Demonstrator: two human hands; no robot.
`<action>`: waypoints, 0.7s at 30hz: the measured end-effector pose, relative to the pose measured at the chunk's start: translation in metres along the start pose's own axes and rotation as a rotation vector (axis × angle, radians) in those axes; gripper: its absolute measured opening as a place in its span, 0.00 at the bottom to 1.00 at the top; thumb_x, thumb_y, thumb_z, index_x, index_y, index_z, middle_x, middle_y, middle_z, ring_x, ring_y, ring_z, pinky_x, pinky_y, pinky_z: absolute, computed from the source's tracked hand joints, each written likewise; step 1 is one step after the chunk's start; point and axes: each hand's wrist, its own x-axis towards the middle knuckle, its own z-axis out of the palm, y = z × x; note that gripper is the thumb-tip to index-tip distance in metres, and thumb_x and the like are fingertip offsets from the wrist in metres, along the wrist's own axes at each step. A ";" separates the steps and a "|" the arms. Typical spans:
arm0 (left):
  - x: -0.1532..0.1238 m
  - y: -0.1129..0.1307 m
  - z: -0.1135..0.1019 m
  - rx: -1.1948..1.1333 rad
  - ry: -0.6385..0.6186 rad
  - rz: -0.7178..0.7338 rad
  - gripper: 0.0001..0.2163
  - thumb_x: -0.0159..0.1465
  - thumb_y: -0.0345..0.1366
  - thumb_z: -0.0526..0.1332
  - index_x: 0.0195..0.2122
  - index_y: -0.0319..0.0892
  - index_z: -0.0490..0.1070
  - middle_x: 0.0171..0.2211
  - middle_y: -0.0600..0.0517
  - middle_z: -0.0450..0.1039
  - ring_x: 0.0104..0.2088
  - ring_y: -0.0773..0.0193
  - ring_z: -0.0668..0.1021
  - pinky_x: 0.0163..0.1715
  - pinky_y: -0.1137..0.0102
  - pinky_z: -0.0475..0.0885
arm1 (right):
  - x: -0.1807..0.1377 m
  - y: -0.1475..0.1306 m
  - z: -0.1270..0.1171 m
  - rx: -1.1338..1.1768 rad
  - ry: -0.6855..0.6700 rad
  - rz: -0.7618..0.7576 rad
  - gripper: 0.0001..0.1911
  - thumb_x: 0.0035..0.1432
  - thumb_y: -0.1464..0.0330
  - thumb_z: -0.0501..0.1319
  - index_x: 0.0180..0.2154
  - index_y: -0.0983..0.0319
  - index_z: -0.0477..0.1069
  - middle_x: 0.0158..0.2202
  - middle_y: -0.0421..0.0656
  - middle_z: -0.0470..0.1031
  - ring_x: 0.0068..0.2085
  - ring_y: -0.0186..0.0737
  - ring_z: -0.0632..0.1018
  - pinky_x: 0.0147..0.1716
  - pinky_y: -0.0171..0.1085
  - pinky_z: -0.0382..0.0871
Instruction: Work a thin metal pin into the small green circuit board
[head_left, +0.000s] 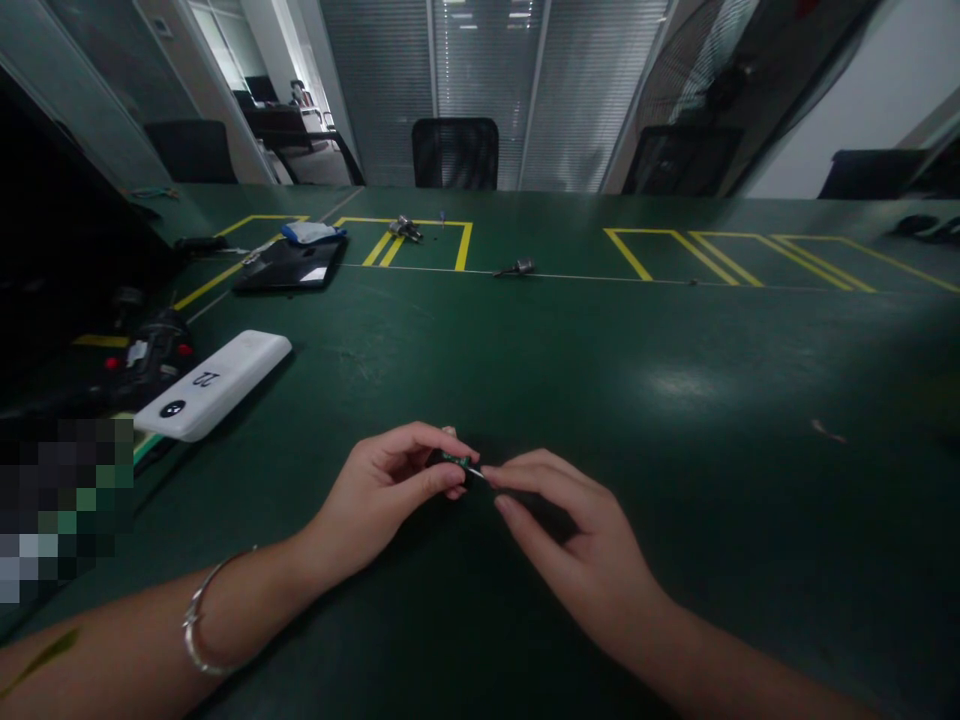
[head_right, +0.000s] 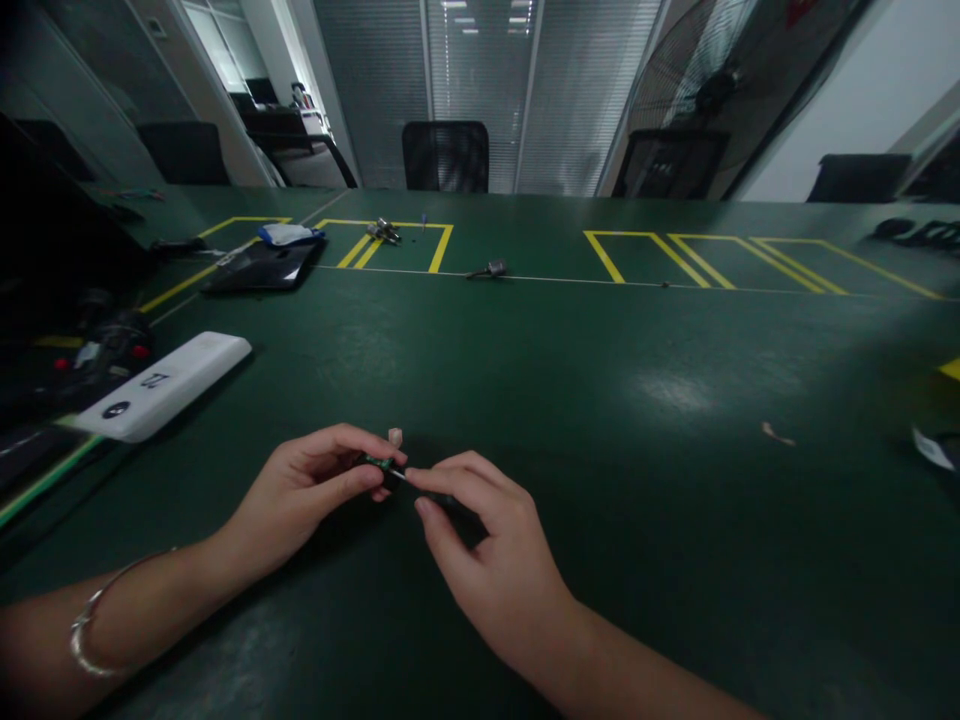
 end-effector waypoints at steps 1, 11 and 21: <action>0.000 0.000 0.000 0.000 -0.005 0.001 0.06 0.60 0.26 0.67 0.38 0.40 0.79 0.37 0.51 0.80 0.30 0.71 0.79 0.34 0.77 0.76 | 0.000 0.000 0.000 0.004 0.001 -0.001 0.16 0.60 0.76 0.60 0.45 0.55 0.78 0.40 0.43 0.77 0.41 0.39 0.79 0.40 0.39 0.74; 0.001 -0.005 -0.007 0.366 0.035 0.089 0.05 0.66 0.33 0.61 0.43 0.43 0.74 0.42 0.50 0.77 0.44 0.61 0.77 0.46 0.67 0.73 | -0.001 0.001 0.001 0.006 0.028 0.047 0.14 0.61 0.74 0.61 0.46 0.54 0.77 0.41 0.41 0.78 0.42 0.37 0.78 0.41 0.37 0.73; 0.000 -0.005 -0.004 0.878 -0.266 0.285 0.07 0.70 0.30 0.55 0.41 0.44 0.73 0.45 0.51 0.71 0.50 0.60 0.70 0.54 0.63 0.64 | 0.001 0.003 0.002 0.037 0.053 0.034 0.13 0.62 0.74 0.61 0.45 0.55 0.77 0.41 0.41 0.78 0.43 0.37 0.79 0.43 0.37 0.73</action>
